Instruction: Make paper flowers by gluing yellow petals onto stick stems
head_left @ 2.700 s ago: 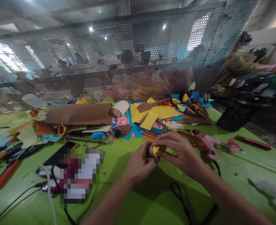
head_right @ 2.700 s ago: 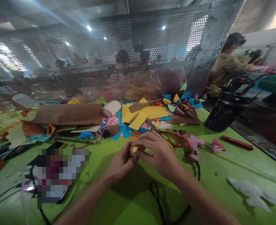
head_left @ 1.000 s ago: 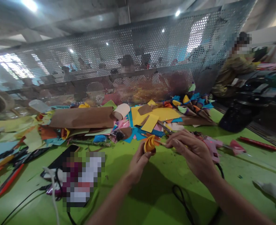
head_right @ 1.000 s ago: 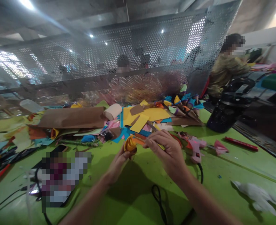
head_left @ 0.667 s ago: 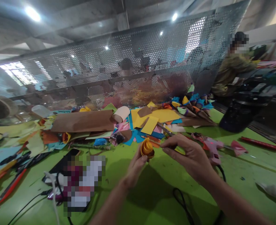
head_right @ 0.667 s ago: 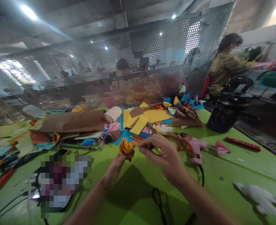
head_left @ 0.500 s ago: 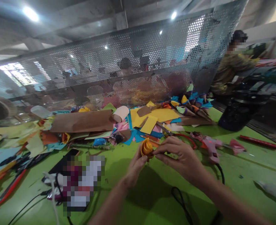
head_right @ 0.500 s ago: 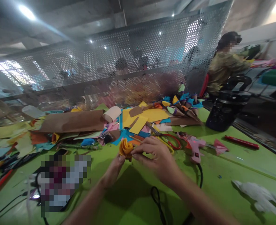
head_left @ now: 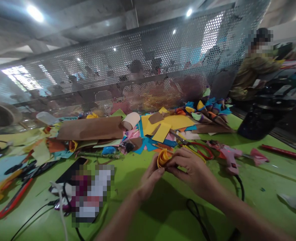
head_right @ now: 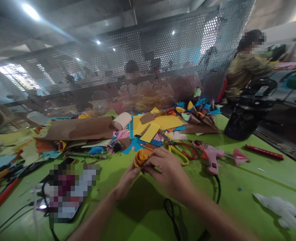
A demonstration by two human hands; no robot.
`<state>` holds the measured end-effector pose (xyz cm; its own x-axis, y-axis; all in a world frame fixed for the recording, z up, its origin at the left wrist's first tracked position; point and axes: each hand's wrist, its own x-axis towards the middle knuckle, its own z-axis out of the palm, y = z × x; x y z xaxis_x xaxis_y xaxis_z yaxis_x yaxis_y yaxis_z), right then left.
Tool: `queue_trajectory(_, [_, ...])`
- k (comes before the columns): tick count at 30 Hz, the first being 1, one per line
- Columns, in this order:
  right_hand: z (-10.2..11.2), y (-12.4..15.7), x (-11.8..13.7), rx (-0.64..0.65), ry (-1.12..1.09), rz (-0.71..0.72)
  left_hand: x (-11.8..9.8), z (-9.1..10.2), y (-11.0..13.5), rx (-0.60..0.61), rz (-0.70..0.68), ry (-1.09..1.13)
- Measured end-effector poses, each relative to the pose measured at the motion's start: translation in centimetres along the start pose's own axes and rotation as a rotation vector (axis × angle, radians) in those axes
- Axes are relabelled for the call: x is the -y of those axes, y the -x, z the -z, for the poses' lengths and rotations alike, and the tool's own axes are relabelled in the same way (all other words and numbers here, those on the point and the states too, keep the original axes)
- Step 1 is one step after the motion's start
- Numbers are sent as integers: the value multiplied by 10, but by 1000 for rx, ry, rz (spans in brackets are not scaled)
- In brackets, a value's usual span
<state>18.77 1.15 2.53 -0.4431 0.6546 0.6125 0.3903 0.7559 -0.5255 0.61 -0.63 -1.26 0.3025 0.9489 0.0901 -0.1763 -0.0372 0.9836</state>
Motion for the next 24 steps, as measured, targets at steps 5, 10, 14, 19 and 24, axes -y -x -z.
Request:
queue_trajectory(5, [2,0,-2,-24,-18,23,14,6,-2,-35,-3,45])
queue_trajectory(10, [2,1,-4,-62,76,89,20,7,-6,-40,-16,99])
queue_trajectory(14, [1,3,-4,-81,114,76,19,5,-6,-26,-14,138])
queue_trajectory(19, [1,3,-1,-84,140,32,21,6,-6,0,-9,178])
queue_trajectory(24, [1,3,0,-73,166,21,24,5,-8,-17,-6,207])
